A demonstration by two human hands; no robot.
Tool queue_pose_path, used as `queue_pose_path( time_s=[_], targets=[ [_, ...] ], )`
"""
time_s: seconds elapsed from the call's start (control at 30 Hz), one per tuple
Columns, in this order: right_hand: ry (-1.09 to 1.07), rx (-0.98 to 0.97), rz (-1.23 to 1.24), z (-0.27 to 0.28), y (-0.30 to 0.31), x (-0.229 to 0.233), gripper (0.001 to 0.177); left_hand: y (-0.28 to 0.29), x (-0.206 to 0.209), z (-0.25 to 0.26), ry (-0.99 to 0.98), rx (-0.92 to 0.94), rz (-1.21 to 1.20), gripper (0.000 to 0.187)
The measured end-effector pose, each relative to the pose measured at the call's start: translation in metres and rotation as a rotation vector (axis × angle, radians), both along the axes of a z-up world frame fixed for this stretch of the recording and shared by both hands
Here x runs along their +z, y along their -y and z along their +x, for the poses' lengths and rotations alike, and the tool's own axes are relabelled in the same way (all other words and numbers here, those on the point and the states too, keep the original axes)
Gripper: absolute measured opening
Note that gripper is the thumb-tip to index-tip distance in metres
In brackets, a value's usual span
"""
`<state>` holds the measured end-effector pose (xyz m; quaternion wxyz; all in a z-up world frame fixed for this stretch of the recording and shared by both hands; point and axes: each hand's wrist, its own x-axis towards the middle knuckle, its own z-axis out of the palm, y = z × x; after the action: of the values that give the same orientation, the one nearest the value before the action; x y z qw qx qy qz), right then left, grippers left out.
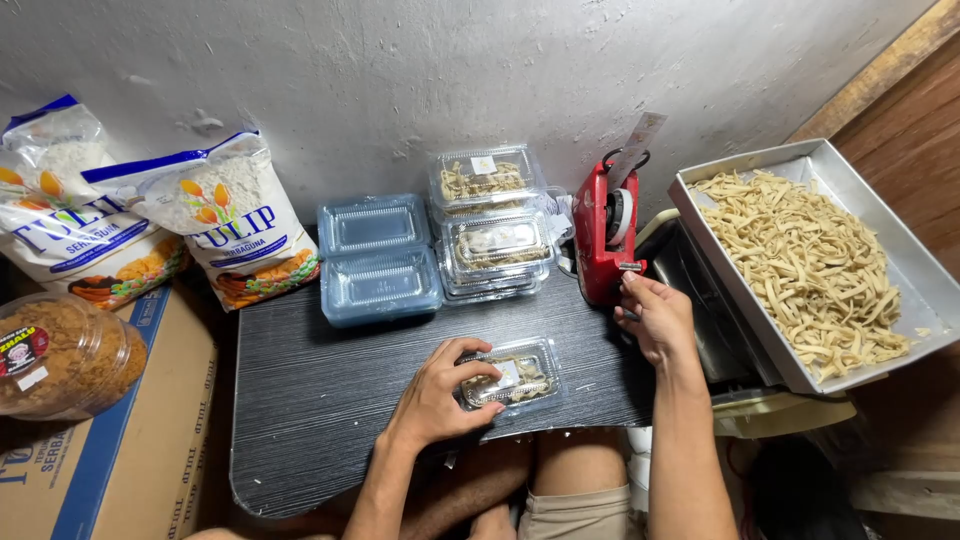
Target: The person packs dried noodles into small clear plastic containers, seals them with a tape dispenser, and applies a label to each container. The person repeats this process for multiple containers, stacking the finished units on the table.
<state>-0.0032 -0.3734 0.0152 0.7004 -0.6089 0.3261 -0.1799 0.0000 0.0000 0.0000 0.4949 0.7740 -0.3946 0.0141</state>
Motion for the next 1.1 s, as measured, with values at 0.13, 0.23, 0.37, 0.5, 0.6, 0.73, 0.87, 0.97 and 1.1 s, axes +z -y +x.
queue_pose_path(
  time_s=[0.13, 0.23, 0.37, 0.5, 0.6, 0.73, 0.87, 0.97, 1.1],
  targets=[
    [0.027, -0.004, 0.078, -0.005, -0.01, 0.008, 0.029, 0.0, -0.002, -0.001, 0.01, 0.005, -0.005, 0.035],
    [0.029, -0.011, 0.105, -0.004, -0.016, 0.013, 0.027, -0.001, 0.0, -0.001, 0.0, 0.01, -0.016, 0.034],
    [0.028, -0.02, 0.124, -0.004, -0.021, 0.018, 0.023, -0.003, 0.0, -0.001, 0.008, 0.01, -0.022, 0.035],
    [0.017, -0.027, 0.127, -0.002, -0.023, 0.023, 0.023, -0.003, 0.0, -0.002, 0.014, 0.01, -0.011, 0.034],
    [0.01, -0.035, 0.115, 0.0, -0.021, 0.026, 0.022, -0.003, -0.002, -0.002, 0.017, 0.013, -0.004, 0.035],
    [0.001, -0.053, 0.077, 0.002, -0.018, 0.006, 0.02, -0.002, -0.005, -0.004, 0.054, 0.018, 0.002, 0.036],
    [0.032, -0.062, 0.139, -0.018, -0.044, 0.015, 0.009, -0.005, 0.005, -0.009, 0.092, -0.015, 0.037, 0.033],
    [0.088, 0.035, 0.148, -0.037, -0.066, 0.013, 0.006, -0.006, 0.008, -0.009, 0.084, -0.007, 0.021, 0.033],
    [0.091, 0.168, 0.129, -0.065, -0.098, 0.011, 0.01, -0.006, 0.01, -0.009, 0.112, -0.004, -0.007, 0.04]
  ],
)
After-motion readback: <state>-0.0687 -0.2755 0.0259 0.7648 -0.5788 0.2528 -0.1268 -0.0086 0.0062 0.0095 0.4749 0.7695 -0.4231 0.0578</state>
